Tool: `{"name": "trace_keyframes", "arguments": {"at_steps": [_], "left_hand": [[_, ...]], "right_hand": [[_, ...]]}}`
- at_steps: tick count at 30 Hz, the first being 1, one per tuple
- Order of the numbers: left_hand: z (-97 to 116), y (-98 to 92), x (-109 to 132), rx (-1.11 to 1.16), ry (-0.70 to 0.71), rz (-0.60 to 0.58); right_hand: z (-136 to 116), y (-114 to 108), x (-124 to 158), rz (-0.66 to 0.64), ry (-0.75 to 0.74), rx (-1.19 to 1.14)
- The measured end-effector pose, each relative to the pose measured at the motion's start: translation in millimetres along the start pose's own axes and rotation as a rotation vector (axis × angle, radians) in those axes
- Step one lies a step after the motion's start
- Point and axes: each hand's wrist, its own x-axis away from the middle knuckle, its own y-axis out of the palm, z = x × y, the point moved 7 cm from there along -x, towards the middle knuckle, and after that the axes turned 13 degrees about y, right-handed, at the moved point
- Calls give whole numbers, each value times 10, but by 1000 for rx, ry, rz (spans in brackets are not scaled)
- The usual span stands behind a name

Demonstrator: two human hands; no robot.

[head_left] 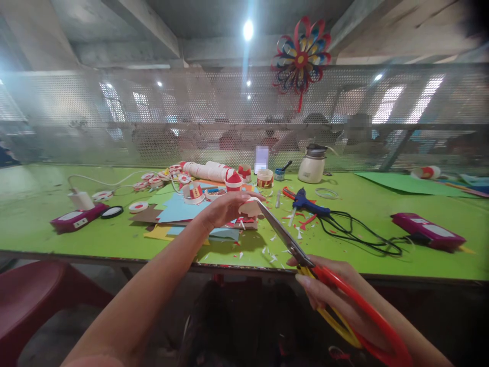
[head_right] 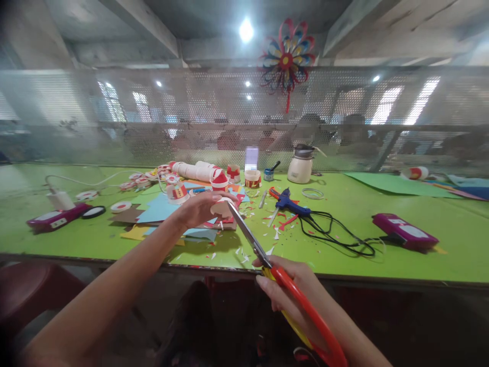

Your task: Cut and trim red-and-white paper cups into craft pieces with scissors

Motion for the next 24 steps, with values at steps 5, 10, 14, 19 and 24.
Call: {"name": "trace_keyframes", "arguments": {"at_steps": [5, 10, 14, 19, 24], "left_hand": [[21, 16, -8, 7, 59, -19], [47, 24, 3, -27, 64, -13], [47, 21, 5, -64, 64, -16], [29, 26, 3, -38, 63, -27], [17, 39, 6, 5, 38, -21]], "right_hand": [[-2, 2, -8, 194, -9, 107], [15, 25, -31, 224, -32, 160], [20, 31, -39, 221, -42, 144], [-2, 28, -34, 225, -48, 109], [-20, 38, -32, 214, -83, 135]]}}
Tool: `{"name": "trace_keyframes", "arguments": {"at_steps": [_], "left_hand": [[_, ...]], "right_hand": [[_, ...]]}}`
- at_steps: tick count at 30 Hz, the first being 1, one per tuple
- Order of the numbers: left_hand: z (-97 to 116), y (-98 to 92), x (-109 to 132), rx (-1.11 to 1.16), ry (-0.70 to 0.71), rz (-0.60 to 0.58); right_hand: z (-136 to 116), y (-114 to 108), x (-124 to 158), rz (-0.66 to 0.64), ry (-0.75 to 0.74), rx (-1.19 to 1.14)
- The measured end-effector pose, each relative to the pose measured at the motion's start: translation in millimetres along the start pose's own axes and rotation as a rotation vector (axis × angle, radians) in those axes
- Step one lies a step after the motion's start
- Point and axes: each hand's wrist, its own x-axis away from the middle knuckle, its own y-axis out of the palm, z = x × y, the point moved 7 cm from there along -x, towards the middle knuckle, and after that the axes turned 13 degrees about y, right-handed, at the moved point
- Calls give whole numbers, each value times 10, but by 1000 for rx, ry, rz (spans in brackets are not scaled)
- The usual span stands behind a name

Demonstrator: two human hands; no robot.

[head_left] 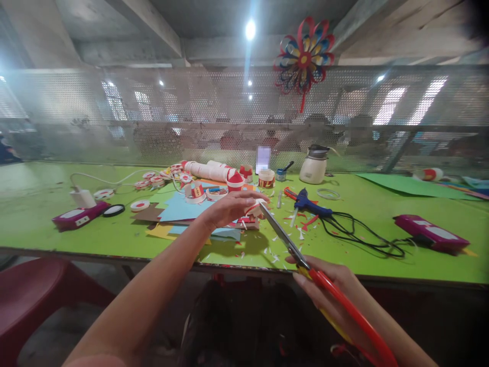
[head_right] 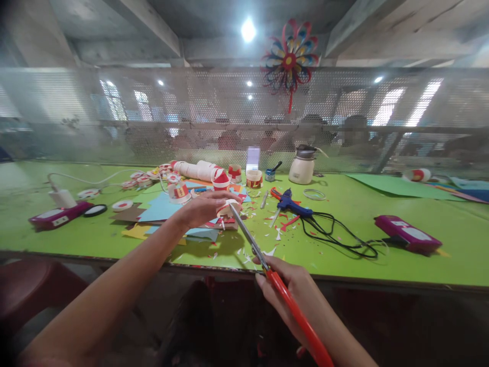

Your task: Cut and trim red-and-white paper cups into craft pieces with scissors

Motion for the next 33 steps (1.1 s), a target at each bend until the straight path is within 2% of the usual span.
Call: {"name": "trace_keyframes", "arguments": {"at_steps": [6, 12, 20, 26, 30, 33], "left_hand": [[-1, -3, 9, -13, -5, -3], [7, -21, 15, -79, 20, -20], [-6, -46, 10, -119, 26, -16], [-9, -71, 10, -147, 36, -9], [21, -45, 5, -157, 60, -19], [72, -63, 6, -145, 86, 3]], "right_hand": [[-34, -38, 11, -8, -17, -15], [-74, 1, 29, -132, 22, -66], [-82, -38, 69, -60, 31, -125], [-42, -54, 99, -103, 75, -174], [-63, -45, 85, -199, 47, -137], [-11, -128, 51, -141, 72, -160]]}}
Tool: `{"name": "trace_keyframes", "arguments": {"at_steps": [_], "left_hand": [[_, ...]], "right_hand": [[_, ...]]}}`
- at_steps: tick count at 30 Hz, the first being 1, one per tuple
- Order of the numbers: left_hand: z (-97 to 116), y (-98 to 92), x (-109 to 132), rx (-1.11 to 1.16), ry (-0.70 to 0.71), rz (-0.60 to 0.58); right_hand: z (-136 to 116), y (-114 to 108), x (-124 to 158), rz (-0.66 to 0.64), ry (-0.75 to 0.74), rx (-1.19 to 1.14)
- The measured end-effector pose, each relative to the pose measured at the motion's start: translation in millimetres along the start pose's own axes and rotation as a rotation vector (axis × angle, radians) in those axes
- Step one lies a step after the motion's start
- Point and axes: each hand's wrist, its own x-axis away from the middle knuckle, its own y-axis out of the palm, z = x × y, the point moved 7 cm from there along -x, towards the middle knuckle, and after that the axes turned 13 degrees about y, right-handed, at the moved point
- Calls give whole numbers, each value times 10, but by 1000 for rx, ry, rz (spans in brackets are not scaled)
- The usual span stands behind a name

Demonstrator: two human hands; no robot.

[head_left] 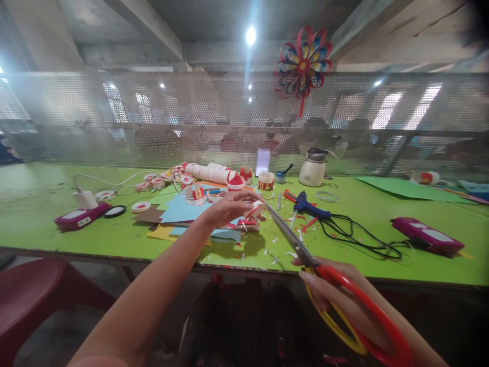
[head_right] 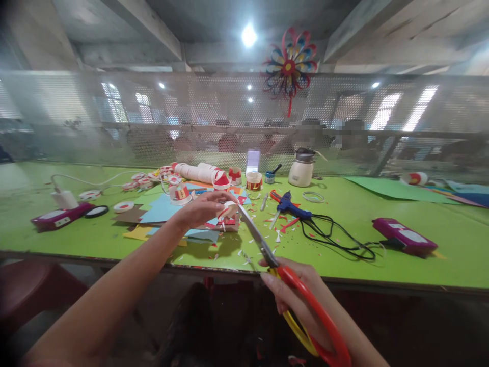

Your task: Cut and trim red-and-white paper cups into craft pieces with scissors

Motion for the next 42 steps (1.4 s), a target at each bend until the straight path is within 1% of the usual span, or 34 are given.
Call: {"name": "trace_keyframes", "arguments": {"at_steps": [3, 4, 7, 9, 11, 12, 13, 16, 19, 22, 24, 26, 28, 31, 35, 39, 42], "left_hand": [[39, -39, 6, -16, 8, 26], [46, -47, 9, -40, 9, 30], [51, -47, 16, -109, 13, 23], [41, -28, 16, -112, 11, 12], [32, -5, 13, -96, 9, 2], [29, 5, 11, -88, 8, 0], [27, 16, 9, -82, 6, -3], [24, 57, 1, -78, 3, -28], [25, 61, -11, -111, 16, -18], [7, 30, -23, -166, 25, 29], [-19, 19, -31, -192, 32, 42], [-50, 13, -40, -216, 44, 51], [-67, 1, -47, -255, 66, 66], [-52, -7, -55, -331, 115, 82], [-23, 3, -54, -342, 162, 79], [27, 20, -55, -345, 218, 105], [106, 76, -58, -391, 274, 109]], "right_hand": [[48, -105, 8, 95, 19, 7], [59, -120, 21, 106, 24, 5], [93, -76, 72, 67, 54, 5], [133, -39, 93, 67, 76, 36], [178, -17, 86, 97, 59, 96], [199, 23, 69, 74, 31, 147], [217, 43, 48, 80, -9, 200], [273, 58, -24, 168, -110, 312], [293, 74, -58, 279, -181, 341], [285, 81, -32, 410, -191, 314], [252, 96, 5, 461, -185, 301], [194, 132, 37, 450, -178, 309], [128, 167, 64, 409, -162, 331], [71, 177, 88, 382, -117, 345], [95, 199, 59, 362, -117, 353], [158, 233, 4, 330, -111, 357], [120, 206, 11, 357, -90, 354]]}}
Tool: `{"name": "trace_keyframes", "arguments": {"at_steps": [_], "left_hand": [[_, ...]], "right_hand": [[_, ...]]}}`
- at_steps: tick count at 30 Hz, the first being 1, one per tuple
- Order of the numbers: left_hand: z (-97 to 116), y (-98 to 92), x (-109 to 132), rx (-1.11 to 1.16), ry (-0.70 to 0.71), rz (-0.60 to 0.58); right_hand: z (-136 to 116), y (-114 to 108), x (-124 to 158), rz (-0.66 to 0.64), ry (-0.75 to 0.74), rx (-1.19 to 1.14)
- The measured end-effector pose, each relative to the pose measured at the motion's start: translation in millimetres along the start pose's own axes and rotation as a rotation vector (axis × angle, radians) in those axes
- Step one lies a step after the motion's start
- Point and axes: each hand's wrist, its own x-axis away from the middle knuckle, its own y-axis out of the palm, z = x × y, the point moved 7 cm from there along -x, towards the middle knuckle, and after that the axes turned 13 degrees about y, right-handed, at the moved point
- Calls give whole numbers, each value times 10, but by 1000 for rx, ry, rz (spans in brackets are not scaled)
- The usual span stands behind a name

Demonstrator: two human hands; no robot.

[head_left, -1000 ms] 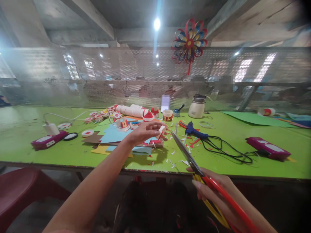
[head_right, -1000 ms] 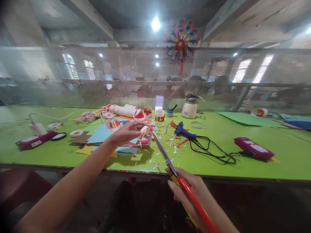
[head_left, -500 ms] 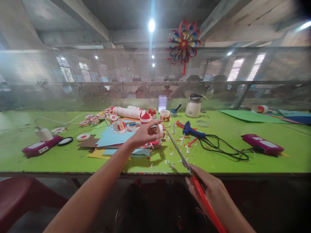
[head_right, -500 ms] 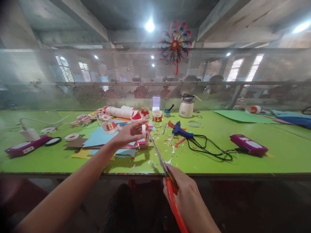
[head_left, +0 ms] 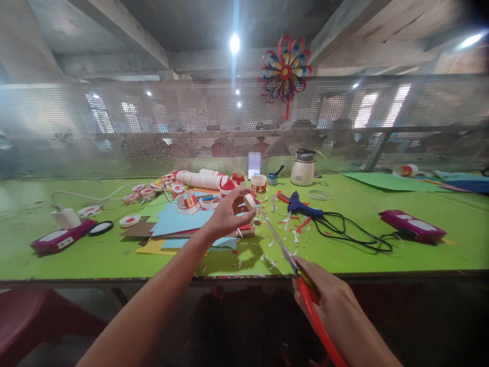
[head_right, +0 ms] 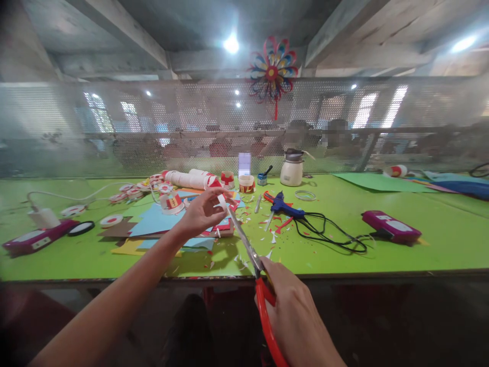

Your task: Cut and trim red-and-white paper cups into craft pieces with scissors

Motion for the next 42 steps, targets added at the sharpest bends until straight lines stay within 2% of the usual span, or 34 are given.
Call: {"name": "trace_keyframes", "arguments": {"at_steps": [5, 11, 16, 23, 27, 33, 37, 42], "left_hand": [[88, 55, -11, -59, 24, -39], [19, 59, 20, -53, -7, -84], [-15, 42, 14, -50, -33, -84], [-22, 7, 12, -244, 29, -69], [-14, -2, 17, -321, 58, -68], [0, -44, -4, -321, 45, 12], [-14, -51, -6, -323, 38, 31], [-47, -57, -1, -298, 13, 47]], "right_hand": [[-49, -56, -16, 19, 34, 74], [11, -74, -47, 39, 29, 229], [3, -104, -55, 44, 20, 272], [-26, -140, -61, 64, 4, 371], [-45, -141, -65, 76, 3, 350], [9, -143, -45, 66, 71, 221], [4, -95, -53, -2, 64, 115], [-54, -131, -63, 31, 27, 123]]}}
